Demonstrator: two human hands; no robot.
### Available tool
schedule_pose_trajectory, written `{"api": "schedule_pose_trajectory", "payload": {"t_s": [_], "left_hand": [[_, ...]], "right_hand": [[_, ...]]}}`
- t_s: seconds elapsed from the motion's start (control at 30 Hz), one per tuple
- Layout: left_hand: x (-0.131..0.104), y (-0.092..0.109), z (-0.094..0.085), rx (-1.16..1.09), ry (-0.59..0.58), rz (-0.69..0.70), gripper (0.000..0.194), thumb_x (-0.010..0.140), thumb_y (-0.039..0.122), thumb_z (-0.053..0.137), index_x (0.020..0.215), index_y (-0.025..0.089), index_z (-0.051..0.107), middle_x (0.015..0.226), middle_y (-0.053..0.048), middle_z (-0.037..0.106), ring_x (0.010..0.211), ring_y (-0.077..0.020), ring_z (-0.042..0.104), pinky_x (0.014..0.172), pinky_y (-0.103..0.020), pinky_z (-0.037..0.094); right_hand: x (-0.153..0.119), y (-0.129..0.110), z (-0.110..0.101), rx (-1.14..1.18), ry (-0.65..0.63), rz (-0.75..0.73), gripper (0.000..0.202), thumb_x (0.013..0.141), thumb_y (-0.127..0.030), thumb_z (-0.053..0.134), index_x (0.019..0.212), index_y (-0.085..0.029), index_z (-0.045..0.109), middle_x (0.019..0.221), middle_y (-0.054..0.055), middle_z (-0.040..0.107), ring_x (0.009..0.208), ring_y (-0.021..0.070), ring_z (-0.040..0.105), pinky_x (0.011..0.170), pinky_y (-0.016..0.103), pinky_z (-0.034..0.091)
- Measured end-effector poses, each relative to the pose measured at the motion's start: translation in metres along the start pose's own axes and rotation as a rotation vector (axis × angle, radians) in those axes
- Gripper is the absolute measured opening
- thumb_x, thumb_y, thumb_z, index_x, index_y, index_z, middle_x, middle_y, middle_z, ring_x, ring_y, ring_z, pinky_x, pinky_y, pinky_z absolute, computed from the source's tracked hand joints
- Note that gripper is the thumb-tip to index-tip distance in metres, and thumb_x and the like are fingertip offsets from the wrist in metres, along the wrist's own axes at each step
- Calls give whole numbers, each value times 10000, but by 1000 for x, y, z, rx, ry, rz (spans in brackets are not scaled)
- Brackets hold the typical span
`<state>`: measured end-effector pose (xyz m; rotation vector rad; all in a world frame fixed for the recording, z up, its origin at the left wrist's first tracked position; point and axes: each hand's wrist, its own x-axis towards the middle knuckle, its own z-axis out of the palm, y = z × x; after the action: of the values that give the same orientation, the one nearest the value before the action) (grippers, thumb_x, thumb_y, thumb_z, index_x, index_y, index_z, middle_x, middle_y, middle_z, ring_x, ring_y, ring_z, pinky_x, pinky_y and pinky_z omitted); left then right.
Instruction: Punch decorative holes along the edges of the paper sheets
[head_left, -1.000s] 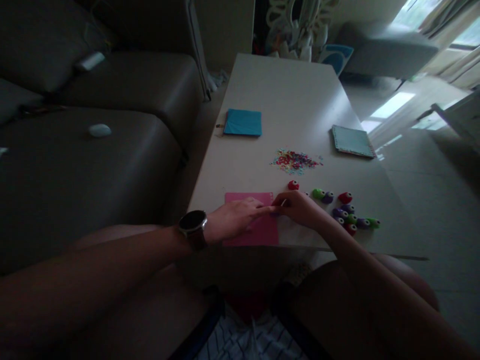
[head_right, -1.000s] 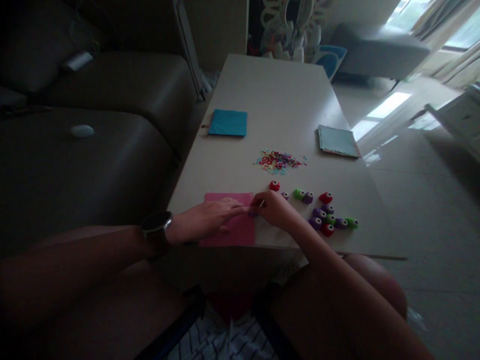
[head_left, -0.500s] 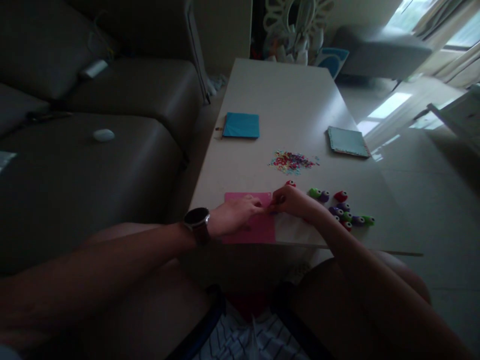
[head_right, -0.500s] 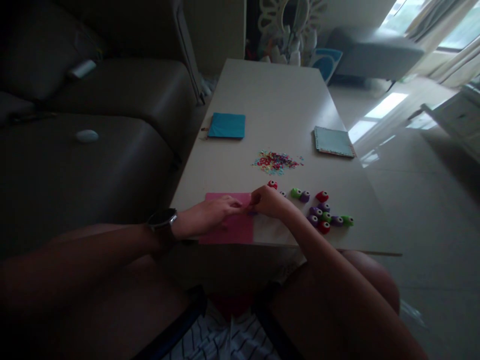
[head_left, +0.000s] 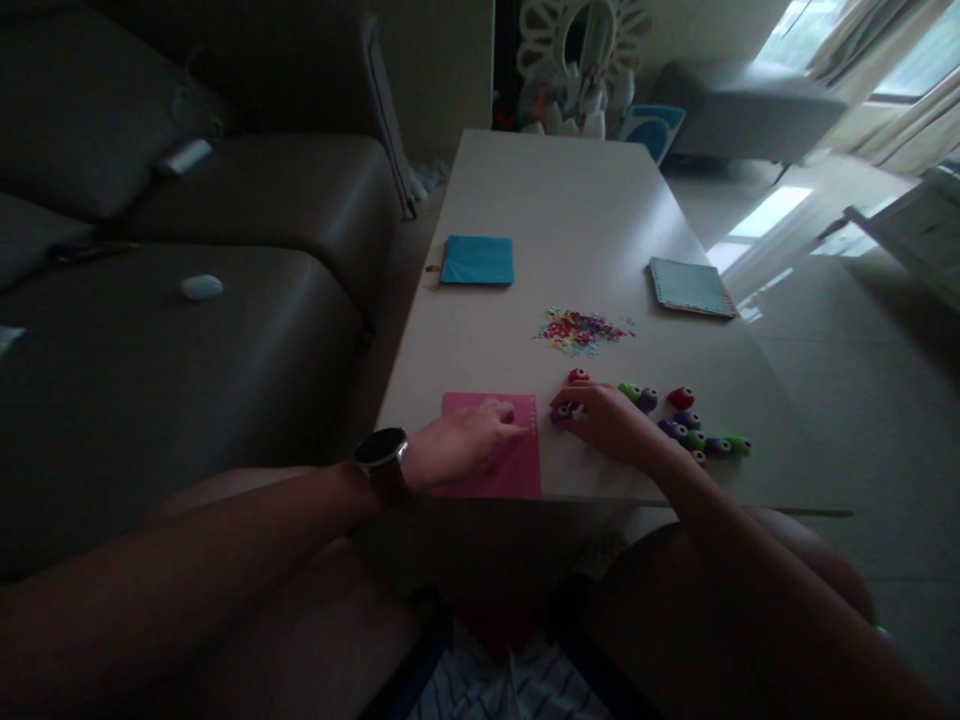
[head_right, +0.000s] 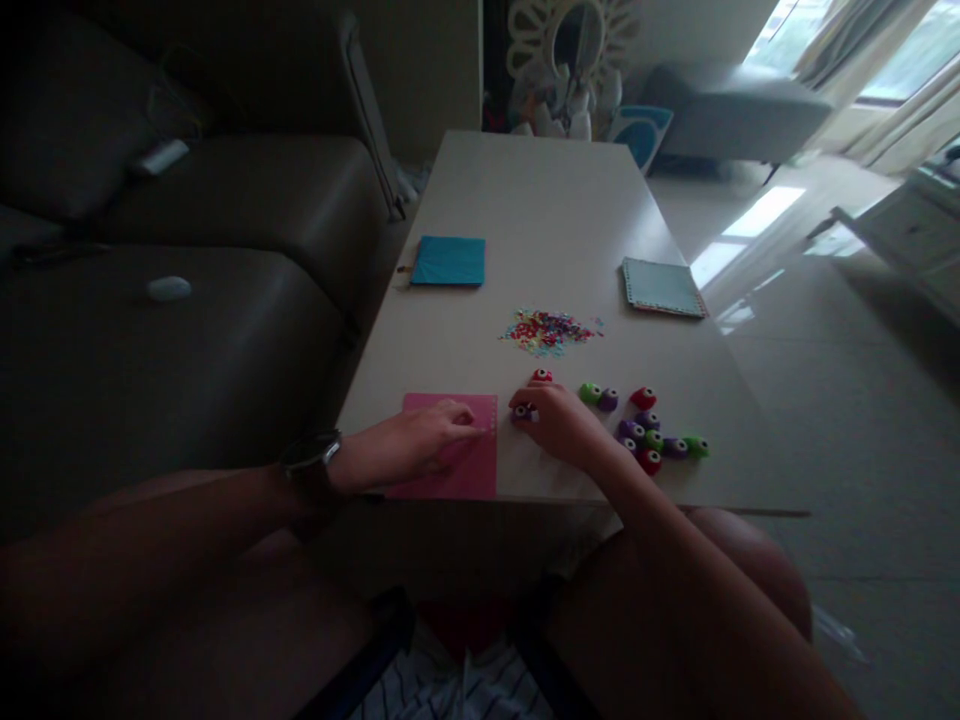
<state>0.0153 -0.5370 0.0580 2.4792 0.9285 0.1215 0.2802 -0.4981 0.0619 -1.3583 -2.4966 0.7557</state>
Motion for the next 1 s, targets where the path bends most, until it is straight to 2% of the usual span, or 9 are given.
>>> {"api": "schedule_pose_trajectory", "payload": {"t_s": [0.13,0.3,0.43,0.57,0.63,0.77,0.87,1.0], "left_hand": [[0,0,0,29,-15,-22,356,900,163,725,1252,205,694,1315,-123,627,1193,-276,620,998,-388,546],[0,2,-2,56,-60,-37,426,867,181,801,1274,184,676,1363,-143,597,1234,-281,592,1032,-391,528],[-1,2,-1,59,-38,-25,400,881,174,782,1267,193,679,1348,-136,607,1225,-274,594,1026,-382,526],[-1,2,0,57,-20,-25,414,874,166,766,1277,207,679,1349,-130,607,1221,-288,600,1021,-410,535],[0,3,-1,60,-41,-38,435,866,164,776,1288,202,675,1347,-134,607,1231,-296,597,1020,-418,538],[1,5,-2,75,-53,-38,457,859,147,781,1300,185,668,1356,-151,602,1229,-296,594,1025,-415,536],[0,3,-1,75,-41,-33,439,870,152,768,1295,190,666,1348,-147,602,1221,-292,590,1023,-411,536],[0,2,1,86,-44,-26,421,878,178,771,1284,195,661,1324,-136,601,1208,-287,592,1015,-405,534]], "right_hand": [[-3,4,-10,-100,83,89,185,865,-172,643,1009,-190,758,1047,94,767,927,221,692,856,312,500],[-9,12,-18,-219,41,208,297,836,-138,636,1094,-175,778,1046,129,770,926,247,698,845,323,500],[-10,12,-15,-237,70,155,319,832,-119,650,1128,-174,757,1108,145,726,1034,288,673,910,367,519],[-6,12,-11,-227,137,-9,279,896,-172,639,1162,-174,726,1291,147,679,1218,311,601,1068,434,490],[-5,14,-10,-252,131,-28,232,911,-179,612,1105,-180,739,1263,143,692,1204,315,602,1063,461,489],[-6,19,-12,-267,153,54,222,921,-174,572,1040,-188,759,1110,145,735,1152,324,622,1008,482,495],[-6,15,-12,-134,106,63,261,906,-141,568,1065,-222,757,1106,103,754,1110,279,660,1004,434,493],[-6,4,-9,-24,-41,37,236,880,-111,568,933,-237,762,1001,68,777,984,258,698,977,427,480]]}}
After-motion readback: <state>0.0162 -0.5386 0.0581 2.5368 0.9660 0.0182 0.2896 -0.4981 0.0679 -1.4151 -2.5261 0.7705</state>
